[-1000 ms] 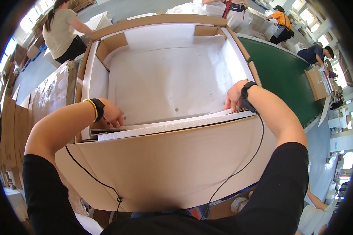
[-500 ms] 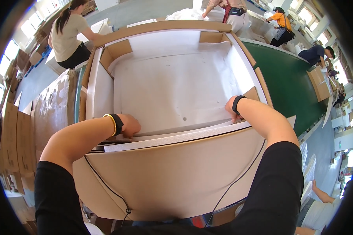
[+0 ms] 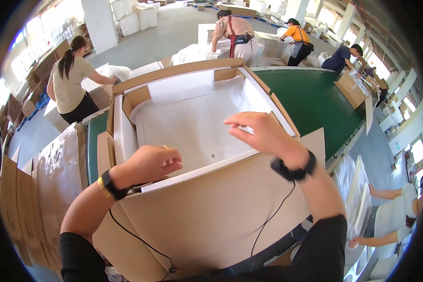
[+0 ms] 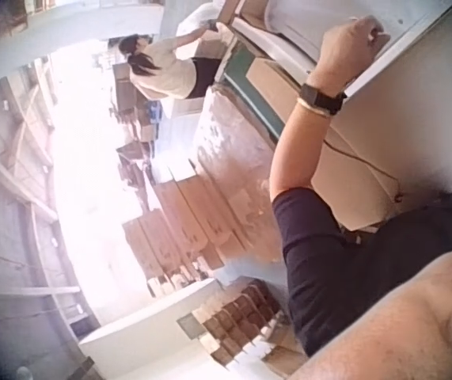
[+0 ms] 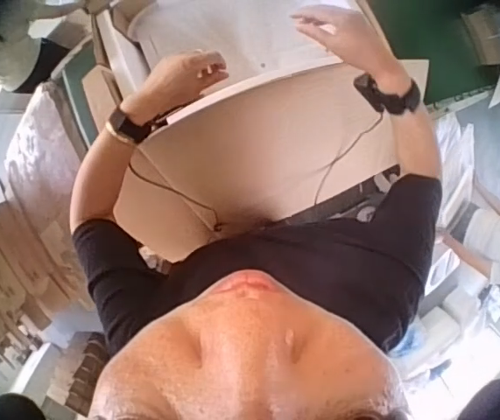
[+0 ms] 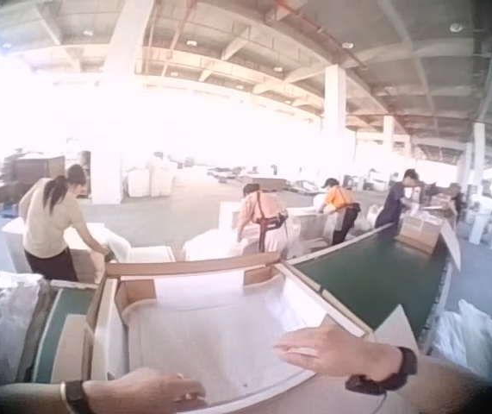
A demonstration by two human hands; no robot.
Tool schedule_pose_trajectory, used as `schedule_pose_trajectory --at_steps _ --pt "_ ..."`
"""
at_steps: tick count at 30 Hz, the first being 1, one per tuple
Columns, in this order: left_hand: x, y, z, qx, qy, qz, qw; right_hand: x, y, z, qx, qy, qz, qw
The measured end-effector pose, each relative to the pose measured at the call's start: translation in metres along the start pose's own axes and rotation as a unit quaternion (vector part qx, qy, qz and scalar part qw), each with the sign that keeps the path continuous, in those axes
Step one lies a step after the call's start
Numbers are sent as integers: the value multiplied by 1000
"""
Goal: Packing white furniture boards into a cardboard box with foam protective inserts on an assembly line.
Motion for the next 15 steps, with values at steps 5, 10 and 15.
schedule_pose_trajectory --at_steps 5,10,15 --pt "-132 133 150 -2 -322 276 906 -113 123 -210 -108 205 215 949" --pt "-270 176 201 14 -422 428 799 -185 166 -251 95 -206 575 786" --pt "-324 180 218 13 -436 429 791 -200 171 -319 49 -169 568 804"
Point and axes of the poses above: each hand's wrist, its own x-axis towards the middle knuckle, its own y-axis out of the back of the hand, z = x × y, the point moved 10 cm from there along x, towards the middle knuckle, and after that the axes turned 6 degrees about -x, right-handed, at the moved point
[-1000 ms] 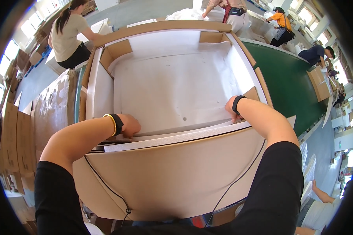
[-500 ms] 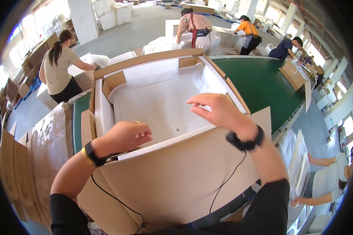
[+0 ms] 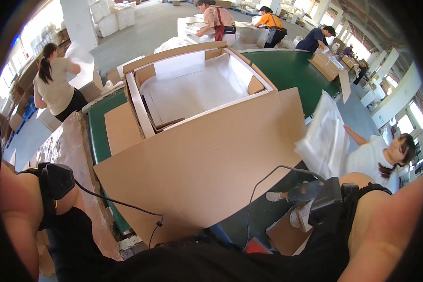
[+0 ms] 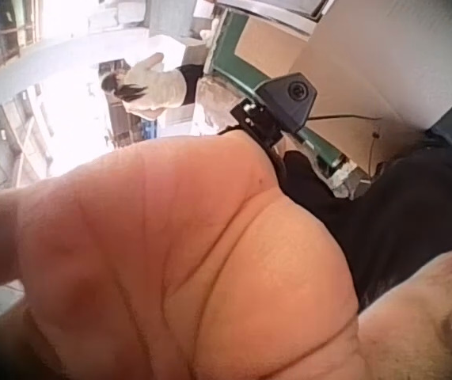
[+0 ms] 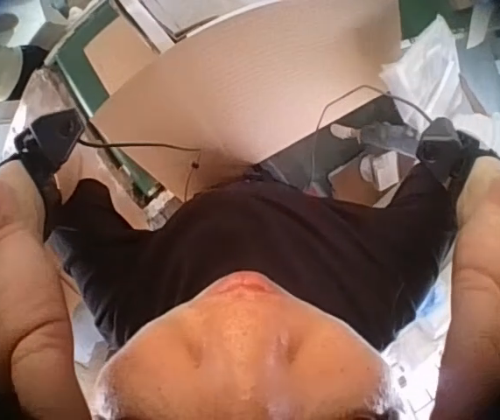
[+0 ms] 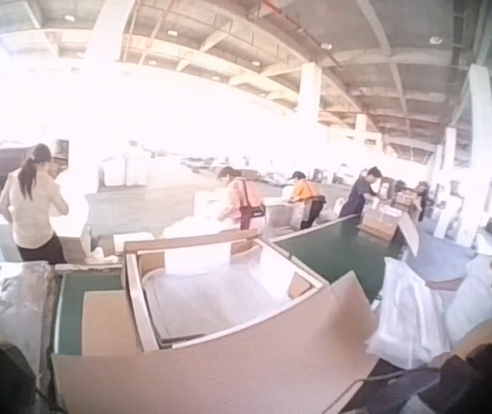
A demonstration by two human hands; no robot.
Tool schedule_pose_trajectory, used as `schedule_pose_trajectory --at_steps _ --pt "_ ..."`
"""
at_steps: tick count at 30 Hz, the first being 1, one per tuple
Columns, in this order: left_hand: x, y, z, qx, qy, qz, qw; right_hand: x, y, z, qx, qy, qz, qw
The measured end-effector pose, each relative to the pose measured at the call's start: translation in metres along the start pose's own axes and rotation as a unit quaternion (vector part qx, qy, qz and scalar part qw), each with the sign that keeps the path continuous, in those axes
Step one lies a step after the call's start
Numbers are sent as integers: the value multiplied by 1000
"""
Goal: Packing white furniture boards into a cardboard box with foam protective inserts on an assembly line.
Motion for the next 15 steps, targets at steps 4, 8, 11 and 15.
schedule_pose_trajectory --at_steps 4,8,11,15 --pt "12 24 25 2 -90 32 995 -7 19 -59 -1 112 41 993" --pt "25 34 40 -2 -152 65 986 -4 42 -102 -20 206 64 976" --pt "32 37 50 -35 -174 71 982 -18 62 -131 -61 241 79 965" --pt "42 32 57 -86 -203 86 972 -34 91 -167 -129 286 96 945"
Point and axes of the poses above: each hand's wrist, its own x-axis towards the middle knuckle, its own y-axis out of the back of the hand, z = x × y, the point moved 10 cm from there along x, towards the middle knuckle, and after that the axes turned 6 degrees about -x, right-handed, at the moved point
